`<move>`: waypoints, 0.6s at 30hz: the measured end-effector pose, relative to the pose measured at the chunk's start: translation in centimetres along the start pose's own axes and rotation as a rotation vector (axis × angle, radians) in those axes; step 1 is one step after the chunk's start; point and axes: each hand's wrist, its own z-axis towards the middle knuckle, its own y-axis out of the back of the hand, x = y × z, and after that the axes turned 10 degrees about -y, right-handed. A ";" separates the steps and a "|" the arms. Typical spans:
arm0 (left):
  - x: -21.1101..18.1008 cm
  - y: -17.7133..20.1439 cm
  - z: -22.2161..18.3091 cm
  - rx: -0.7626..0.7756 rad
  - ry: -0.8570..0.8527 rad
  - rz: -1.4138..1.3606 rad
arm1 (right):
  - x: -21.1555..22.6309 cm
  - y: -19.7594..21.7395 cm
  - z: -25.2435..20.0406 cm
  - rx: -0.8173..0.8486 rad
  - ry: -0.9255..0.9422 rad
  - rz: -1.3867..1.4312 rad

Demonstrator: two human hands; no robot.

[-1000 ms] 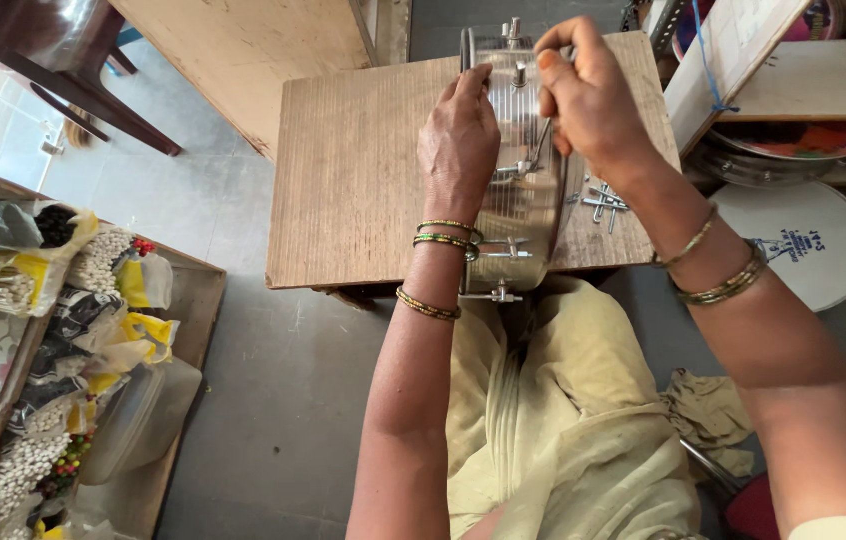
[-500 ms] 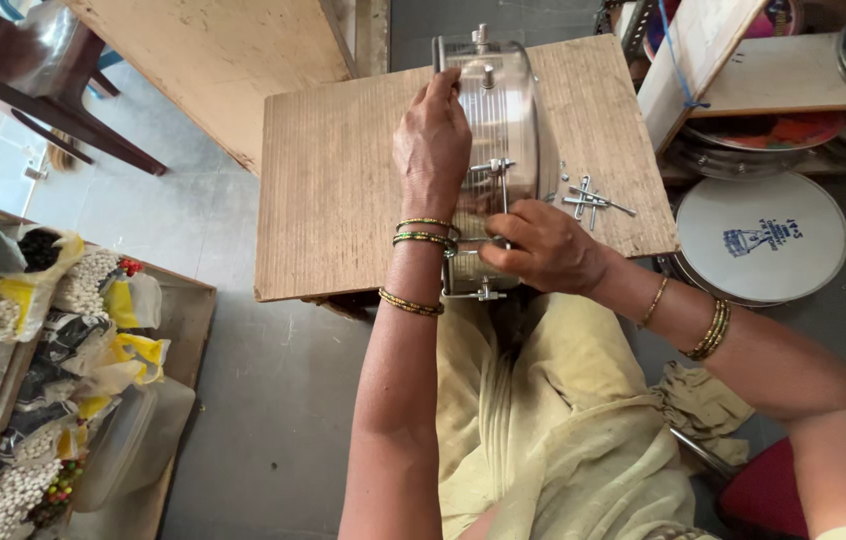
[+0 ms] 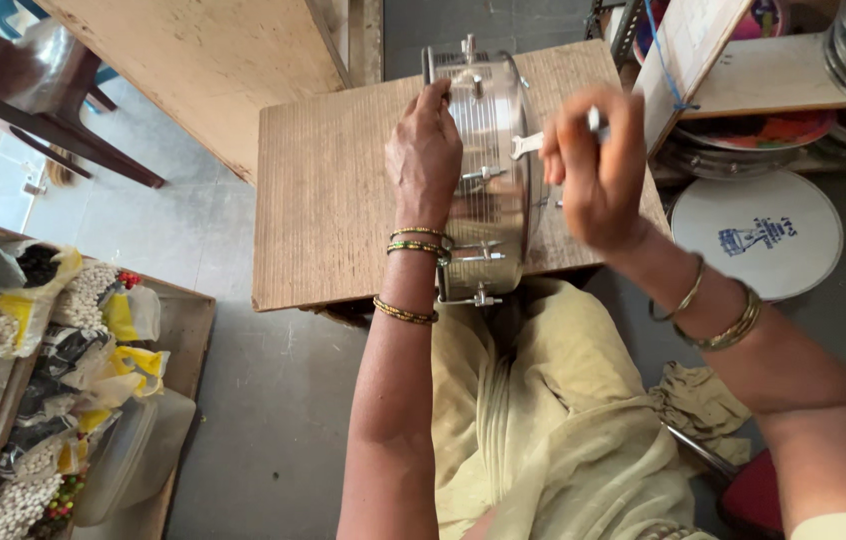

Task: The person attaches metal lugs to a drum shell using a tool, placing screws and tightening them while turning the shell to work on different sections.

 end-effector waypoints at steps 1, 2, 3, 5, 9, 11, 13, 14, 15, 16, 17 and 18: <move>0.0 0.1 0.0 0.015 0.026 0.014 | 0.0 0.1 1.1 0.035 -0.077 -0.013; 0.0 0.1 0.3 0.028 0.044 0.026 | -0.2 0.0 2.8 0.065 -0.148 -0.028; -0.1 0.2 0.2 0.017 0.035 0.016 | -0.4 -0.2 4.0 0.097 -0.218 -0.041; -0.3 0.3 0.1 -0.009 0.014 -0.003 | -0.4 -1.1 5.4 0.125 -0.276 -0.059; -0.4 0.4 -0.2 -0.030 -0.030 -0.014 | -0.7 -2.5 6.6 0.150 -0.529 -0.197; -0.4 0.3 -0.2 -0.031 -0.044 -0.020 | -1.1 -3.5 7.2 0.177 -0.369 -0.306; -0.3 0.1 -0.2 -0.012 -0.002 -0.008 | -1.3 -4.0 7.1 0.176 -0.317 -0.378; -0.2 -0.1 0.0 -0.005 0.017 -0.003 | -1.3 -4.5 6.8 0.160 -0.339 -0.395; 0.0 -0.2 0.1 -0.009 0.010 -0.022 | -1.3 -4.9 6.1 0.145 -0.361 -0.411; 0.2 -0.3 0.2 -0.014 0.004 -0.040 | -1.1 -5.0 4.5 0.092 -0.170 -0.472; 0.5 -0.4 0.3 -0.020 -0.002 -0.059 | -0.9 -5.1 2.5 0.043 0.023 -0.529; 0.7 -0.5 0.4 -0.013 0.002 -0.040 | -0.8 -5.0 0.6 0.104 0.151 -0.539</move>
